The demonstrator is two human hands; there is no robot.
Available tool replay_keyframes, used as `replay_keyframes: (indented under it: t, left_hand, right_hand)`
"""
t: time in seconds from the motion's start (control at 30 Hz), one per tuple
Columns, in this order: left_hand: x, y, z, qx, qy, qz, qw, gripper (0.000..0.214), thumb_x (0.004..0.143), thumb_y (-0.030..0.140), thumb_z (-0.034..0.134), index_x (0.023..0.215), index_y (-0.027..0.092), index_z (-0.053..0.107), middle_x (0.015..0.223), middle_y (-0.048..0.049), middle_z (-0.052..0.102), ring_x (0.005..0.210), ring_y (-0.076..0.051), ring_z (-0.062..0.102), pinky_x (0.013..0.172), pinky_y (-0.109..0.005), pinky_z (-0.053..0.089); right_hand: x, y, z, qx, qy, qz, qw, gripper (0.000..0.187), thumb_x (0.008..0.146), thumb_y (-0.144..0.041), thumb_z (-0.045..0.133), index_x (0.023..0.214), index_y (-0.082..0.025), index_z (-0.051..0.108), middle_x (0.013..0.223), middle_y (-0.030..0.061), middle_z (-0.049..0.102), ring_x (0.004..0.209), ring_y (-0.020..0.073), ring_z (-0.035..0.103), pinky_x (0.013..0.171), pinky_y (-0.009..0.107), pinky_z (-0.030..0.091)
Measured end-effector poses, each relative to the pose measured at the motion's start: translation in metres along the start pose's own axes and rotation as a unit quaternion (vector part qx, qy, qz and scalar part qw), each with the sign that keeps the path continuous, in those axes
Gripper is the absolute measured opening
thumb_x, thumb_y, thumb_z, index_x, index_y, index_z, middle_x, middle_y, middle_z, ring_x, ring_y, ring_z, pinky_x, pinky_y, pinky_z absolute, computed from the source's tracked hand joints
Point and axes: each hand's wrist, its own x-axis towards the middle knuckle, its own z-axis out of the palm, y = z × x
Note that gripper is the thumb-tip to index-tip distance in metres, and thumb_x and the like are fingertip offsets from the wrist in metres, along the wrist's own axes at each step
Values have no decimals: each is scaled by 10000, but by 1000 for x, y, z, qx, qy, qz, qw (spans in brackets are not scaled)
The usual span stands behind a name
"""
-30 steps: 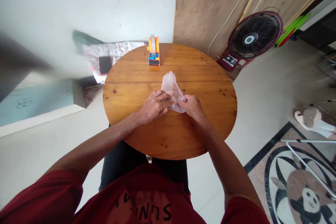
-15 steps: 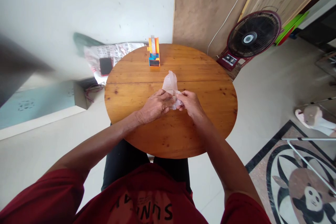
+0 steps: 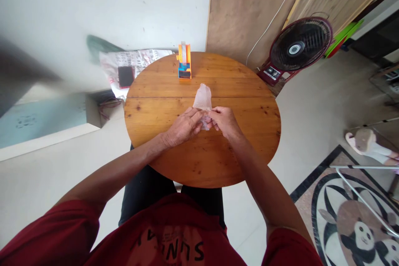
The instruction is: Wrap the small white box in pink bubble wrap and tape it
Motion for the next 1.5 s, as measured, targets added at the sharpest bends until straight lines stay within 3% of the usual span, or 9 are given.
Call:
replay_keyframes:
  t: [0.17,0.37,0.5,0.7,0.87,1.13,1.2,1.33,1.5]
  left_hand:
    - [-4,0,4,-12,16,-15,1000,421,911,123,508,1332,128,498,1099,-113,662,1068,-229,584,960,-379,523]
    - [-9,-3,7,-44,40,-21,998,329,936,150,503,1264,156,530,1103,-98,687,1062,-213,602,932,-348,538]
    - [-10,-5,6,-68,54,-8,996,381,935,155,513,1316,167,505,1137,-96,687,1057,-209,608,932,-355,533]
    - [-11,-6,6,-72,45,-12,996,446,923,160,520,1367,160,474,1108,-111,666,1065,-230,602,929,-390,527]
    - [-13,-6,6,-89,74,-13,993,501,883,156,541,1377,153,459,1155,-124,624,1063,-233,600,945,-393,543]
    - [-11,-11,3,-156,87,-25,984,626,798,94,558,1395,227,428,1201,-95,599,1099,-199,616,961,-379,558]
    - [-11,-12,0,-180,104,-26,978,581,791,72,536,1349,221,476,1166,-82,601,1048,-172,627,920,-346,570]
    - [-11,-11,-3,-194,127,-45,972,253,865,101,506,1075,177,626,1075,-88,615,979,-146,639,841,-296,571]
    - [-1,0,-2,-160,78,-186,966,88,897,231,617,930,167,666,889,-44,668,744,-116,612,695,-249,514]
  right_hand:
    - [-2,-4,3,-5,2,-3,1000,164,772,-299,707,721,-173,616,683,60,716,477,119,627,347,194,300]
    - [-3,-6,4,-4,-1,-2,1000,134,770,-295,681,736,-177,627,705,68,729,494,119,627,353,194,285]
    - [-7,-10,-3,-15,-49,-6,999,134,749,-290,661,795,-167,688,770,80,747,520,128,630,367,213,280]
    - [-8,-7,-12,-27,-121,-53,991,232,693,-294,703,889,-170,721,747,42,716,601,152,625,428,236,403]
    - [-3,-3,-9,-105,-148,-97,979,215,720,-268,659,911,-180,699,654,-14,629,551,128,551,464,239,411]
    - [1,-2,-3,-281,-105,-199,933,148,735,-202,595,845,-188,693,589,-48,561,550,116,469,559,263,323]
    - [0,-4,-3,-297,-101,-195,929,205,739,-214,602,912,-185,707,606,-44,574,558,122,476,575,270,321]
    - [-3,-9,-3,-318,-110,-195,921,163,757,-221,601,891,-192,690,611,-42,578,561,121,468,585,269,315]
    - [-4,-9,-2,-349,-102,-206,908,92,793,-233,605,865,-211,659,662,-24,617,598,129,492,573,262,306]
